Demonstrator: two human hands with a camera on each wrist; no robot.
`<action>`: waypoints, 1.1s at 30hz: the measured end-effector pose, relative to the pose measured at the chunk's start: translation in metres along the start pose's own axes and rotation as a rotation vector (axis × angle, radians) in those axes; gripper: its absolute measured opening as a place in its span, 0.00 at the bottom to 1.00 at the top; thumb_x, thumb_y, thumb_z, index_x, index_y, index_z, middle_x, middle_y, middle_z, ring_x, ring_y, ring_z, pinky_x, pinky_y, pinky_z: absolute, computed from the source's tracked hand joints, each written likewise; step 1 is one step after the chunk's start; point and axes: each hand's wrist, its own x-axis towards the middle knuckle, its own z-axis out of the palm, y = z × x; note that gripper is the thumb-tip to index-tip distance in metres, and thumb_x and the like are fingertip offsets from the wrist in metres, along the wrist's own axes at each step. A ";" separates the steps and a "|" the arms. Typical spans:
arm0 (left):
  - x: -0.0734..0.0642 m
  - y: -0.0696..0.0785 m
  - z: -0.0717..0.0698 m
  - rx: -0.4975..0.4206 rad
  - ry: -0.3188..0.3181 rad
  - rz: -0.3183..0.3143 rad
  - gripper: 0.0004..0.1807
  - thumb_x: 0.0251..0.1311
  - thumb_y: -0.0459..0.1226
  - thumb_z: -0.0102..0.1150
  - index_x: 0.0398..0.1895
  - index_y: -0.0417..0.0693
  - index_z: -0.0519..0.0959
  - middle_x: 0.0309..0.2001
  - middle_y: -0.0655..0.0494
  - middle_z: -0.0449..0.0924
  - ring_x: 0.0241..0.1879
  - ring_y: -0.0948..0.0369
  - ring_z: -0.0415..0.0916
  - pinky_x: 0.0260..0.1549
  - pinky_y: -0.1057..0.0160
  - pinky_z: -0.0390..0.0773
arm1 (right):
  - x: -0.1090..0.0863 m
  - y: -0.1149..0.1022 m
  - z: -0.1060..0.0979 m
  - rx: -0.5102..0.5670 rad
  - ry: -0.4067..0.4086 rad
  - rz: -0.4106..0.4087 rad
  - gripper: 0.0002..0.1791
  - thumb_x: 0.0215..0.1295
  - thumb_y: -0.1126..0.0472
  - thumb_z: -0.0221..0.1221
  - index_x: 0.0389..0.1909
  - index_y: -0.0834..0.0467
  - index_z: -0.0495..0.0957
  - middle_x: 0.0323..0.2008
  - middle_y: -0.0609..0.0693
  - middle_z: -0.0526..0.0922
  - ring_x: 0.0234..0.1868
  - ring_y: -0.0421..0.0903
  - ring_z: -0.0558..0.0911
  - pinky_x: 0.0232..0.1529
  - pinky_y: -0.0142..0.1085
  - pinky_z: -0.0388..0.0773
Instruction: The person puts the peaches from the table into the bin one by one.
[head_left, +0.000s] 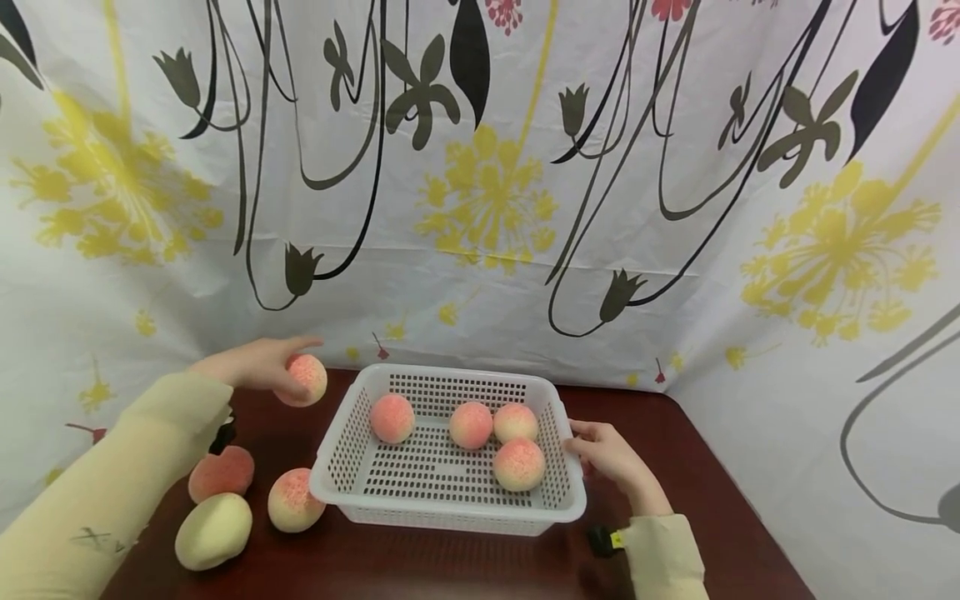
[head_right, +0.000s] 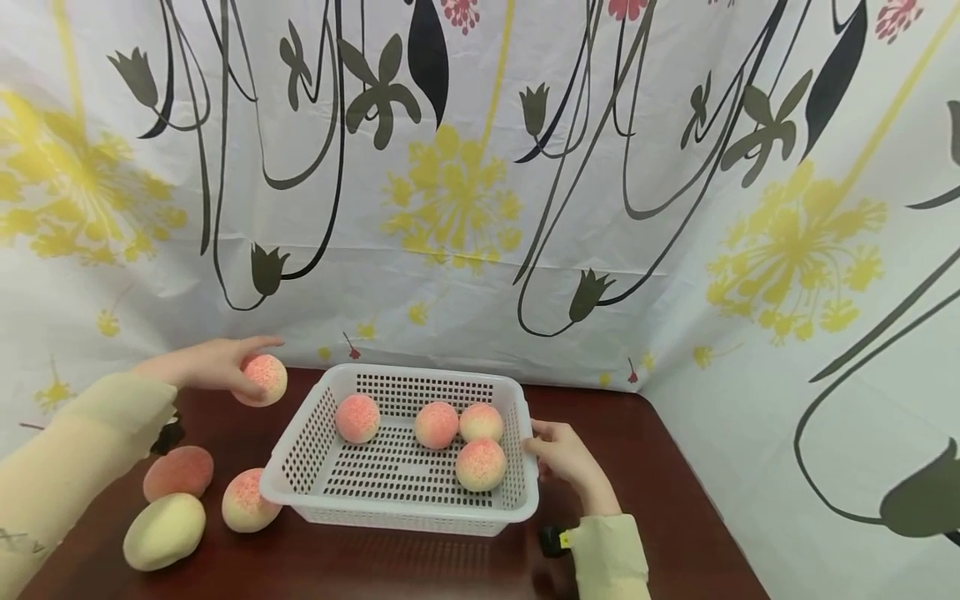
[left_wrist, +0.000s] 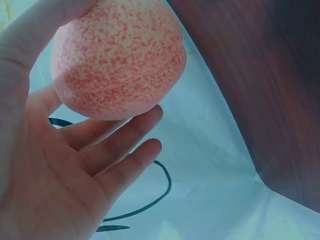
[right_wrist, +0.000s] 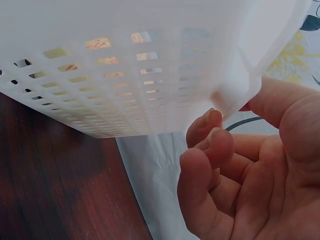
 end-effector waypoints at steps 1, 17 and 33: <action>0.000 0.001 0.000 -0.012 -0.002 0.010 0.46 0.47 0.48 0.72 0.68 0.39 0.64 0.48 0.43 0.77 0.41 0.54 0.74 0.40 0.51 0.73 | 0.000 0.001 0.000 -0.004 0.000 0.000 0.28 0.66 0.63 0.56 0.66 0.66 0.68 0.19 0.52 0.76 0.15 0.46 0.67 0.18 0.38 0.71; 0.008 0.029 -0.002 -0.016 -0.003 0.025 0.45 0.50 0.48 0.70 0.70 0.41 0.64 0.54 0.43 0.75 0.42 0.55 0.74 0.42 0.53 0.73 | -0.005 0.003 0.006 0.008 -0.004 0.013 0.29 0.65 0.62 0.57 0.66 0.66 0.67 0.18 0.51 0.74 0.15 0.46 0.66 0.19 0.40 0.71; 0.042 0.089 0.010 0.019 -0.099 0.218 0.30 0.47 0.41 0.70 0.57 0.49 0.77 0.44 0.56 0.78 0.38 0.60 0.73 0.37 0.58 0.74 | -0.002 -0.001 -0.001 0.031 -0.005 0.011 0.29 0.66 0.61 0.57 0.67 0.65 0.66 0.28 0.55 0.82 0.17 0.47 0.71 0.23 0.43 0.76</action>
